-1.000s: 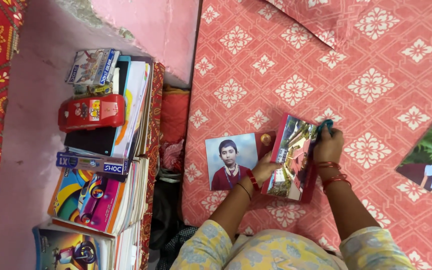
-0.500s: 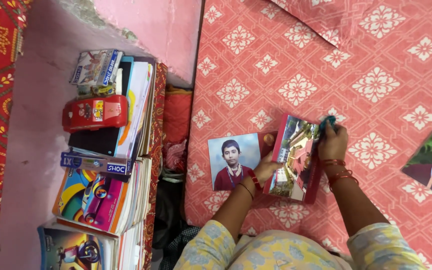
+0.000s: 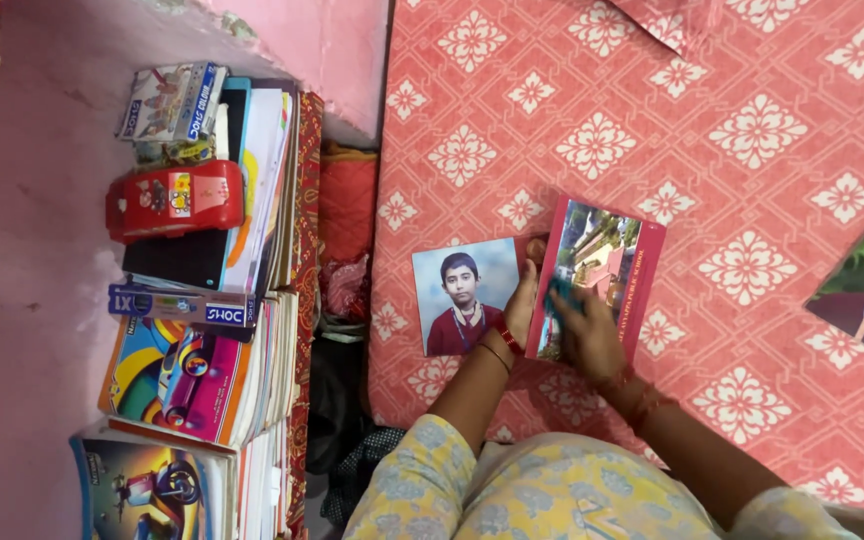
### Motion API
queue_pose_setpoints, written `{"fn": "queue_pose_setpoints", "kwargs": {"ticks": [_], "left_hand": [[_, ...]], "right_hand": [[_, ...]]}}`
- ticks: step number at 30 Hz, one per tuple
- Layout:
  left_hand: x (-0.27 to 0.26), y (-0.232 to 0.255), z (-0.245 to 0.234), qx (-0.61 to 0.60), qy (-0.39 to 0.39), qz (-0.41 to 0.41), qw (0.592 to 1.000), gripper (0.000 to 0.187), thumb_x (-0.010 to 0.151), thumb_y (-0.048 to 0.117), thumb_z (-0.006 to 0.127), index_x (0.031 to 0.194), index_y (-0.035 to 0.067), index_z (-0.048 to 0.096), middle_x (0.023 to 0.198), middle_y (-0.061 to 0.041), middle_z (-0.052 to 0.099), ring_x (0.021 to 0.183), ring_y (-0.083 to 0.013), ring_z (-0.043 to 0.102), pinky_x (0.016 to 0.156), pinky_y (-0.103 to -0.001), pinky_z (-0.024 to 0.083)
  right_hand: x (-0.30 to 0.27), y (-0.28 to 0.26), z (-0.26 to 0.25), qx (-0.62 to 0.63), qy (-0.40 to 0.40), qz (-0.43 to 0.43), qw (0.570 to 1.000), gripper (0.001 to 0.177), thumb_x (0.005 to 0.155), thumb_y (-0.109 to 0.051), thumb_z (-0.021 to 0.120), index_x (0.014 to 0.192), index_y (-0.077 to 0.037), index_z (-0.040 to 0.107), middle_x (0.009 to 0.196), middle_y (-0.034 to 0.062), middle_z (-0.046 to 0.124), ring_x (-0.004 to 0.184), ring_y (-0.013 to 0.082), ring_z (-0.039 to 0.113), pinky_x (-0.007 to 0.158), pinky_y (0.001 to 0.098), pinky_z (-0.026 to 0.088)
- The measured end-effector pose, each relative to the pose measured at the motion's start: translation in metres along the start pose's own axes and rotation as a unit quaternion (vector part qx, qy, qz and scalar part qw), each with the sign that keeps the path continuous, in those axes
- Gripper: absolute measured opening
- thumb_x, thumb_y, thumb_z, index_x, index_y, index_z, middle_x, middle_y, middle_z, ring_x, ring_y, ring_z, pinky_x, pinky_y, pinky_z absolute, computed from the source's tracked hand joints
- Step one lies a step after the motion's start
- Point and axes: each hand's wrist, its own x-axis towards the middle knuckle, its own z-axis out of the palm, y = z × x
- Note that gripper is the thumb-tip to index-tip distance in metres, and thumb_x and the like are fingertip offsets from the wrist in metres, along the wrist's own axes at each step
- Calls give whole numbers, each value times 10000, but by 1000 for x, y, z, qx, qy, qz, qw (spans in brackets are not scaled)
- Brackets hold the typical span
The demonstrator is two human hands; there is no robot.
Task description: Organizing school folders and cleaning them with a cloth.
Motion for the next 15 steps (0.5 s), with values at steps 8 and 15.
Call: {"fn": "queue_pose_setpoints", "kwargs": {"ticks": [8,15], "left_hand": [[18,-42,-74,140,-3,-35,989,384,1113,329,590,1390,64,579,1204,-20,629,1070,-138,603,910,-323,508],[15,-34,-58,148,3,-32,988,368,1071,262,584,1383,66,584,1177,-8,667,1033,-116,623,891,-302,519]], "right_hand": [[-21,55,-39,-219,29,-269,937,260,1025,-199,584,1195,-76,737,1035,203,686,929,335,610,831,411,502],[1,119,-44,-310,224,-252,889,385,937,-111,578,1300,-94,706,1124,189,634,982,326,595,803,407,485]]}}
